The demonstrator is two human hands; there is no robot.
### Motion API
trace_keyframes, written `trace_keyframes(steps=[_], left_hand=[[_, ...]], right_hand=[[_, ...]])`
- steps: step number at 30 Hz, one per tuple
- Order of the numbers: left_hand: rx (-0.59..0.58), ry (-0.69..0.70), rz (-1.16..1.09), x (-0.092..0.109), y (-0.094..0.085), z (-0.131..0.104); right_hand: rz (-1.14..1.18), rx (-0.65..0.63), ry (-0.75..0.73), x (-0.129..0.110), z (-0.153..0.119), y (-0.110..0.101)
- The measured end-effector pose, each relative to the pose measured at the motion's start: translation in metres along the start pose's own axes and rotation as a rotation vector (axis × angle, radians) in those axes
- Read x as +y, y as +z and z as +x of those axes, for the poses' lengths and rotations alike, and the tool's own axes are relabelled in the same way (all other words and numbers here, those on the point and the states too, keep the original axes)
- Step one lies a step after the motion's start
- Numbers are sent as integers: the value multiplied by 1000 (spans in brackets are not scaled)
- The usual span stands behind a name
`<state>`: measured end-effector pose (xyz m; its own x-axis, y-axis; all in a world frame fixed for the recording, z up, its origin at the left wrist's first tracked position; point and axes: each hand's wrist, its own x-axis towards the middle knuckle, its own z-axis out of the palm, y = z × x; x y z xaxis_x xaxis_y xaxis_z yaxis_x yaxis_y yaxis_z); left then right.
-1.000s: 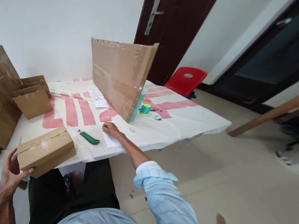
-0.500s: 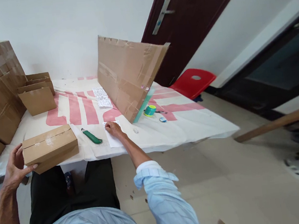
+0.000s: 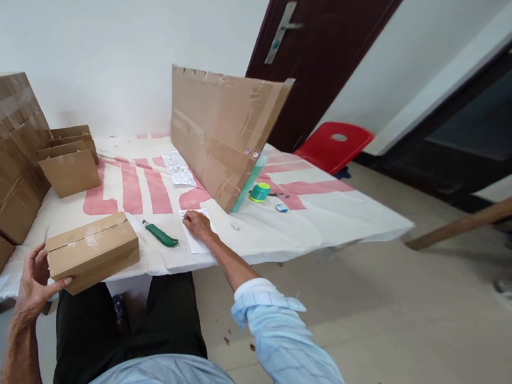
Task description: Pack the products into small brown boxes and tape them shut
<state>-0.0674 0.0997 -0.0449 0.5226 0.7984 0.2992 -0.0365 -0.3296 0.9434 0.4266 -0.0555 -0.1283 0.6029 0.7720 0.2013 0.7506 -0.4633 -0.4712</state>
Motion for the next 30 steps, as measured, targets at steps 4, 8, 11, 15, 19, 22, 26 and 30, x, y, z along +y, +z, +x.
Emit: trace_keyframes(steps=[4,8,11,15,19,22,26,30], left_hand=[[9,-1,30,3,3,-2],[-12,-21,52,5,8,-7],[-15,-35,45,3,11,-11],[-2,-33,23,1,13,-14],[-12,-35,1,0,15,-15],[-17,-26,1,-1,15,-16],[-24,-4,-27,-4,15,-18],[-24,2,-36,-5,16,-19]], right_hand=[[-48,-7,-7,-4,-4,0],[-94,-14,-24,-10,-11,-3],[-121,-16,-55,-16,-18,-9],[-123,-25,-141,-30,-34,-10],[-134,-112,-253,-53,-56,4],[-204,-162,-263,-69,-69,18],[-195,-105,-193,-81,-72,20],[77,43,-102,-93,-60,-4]])
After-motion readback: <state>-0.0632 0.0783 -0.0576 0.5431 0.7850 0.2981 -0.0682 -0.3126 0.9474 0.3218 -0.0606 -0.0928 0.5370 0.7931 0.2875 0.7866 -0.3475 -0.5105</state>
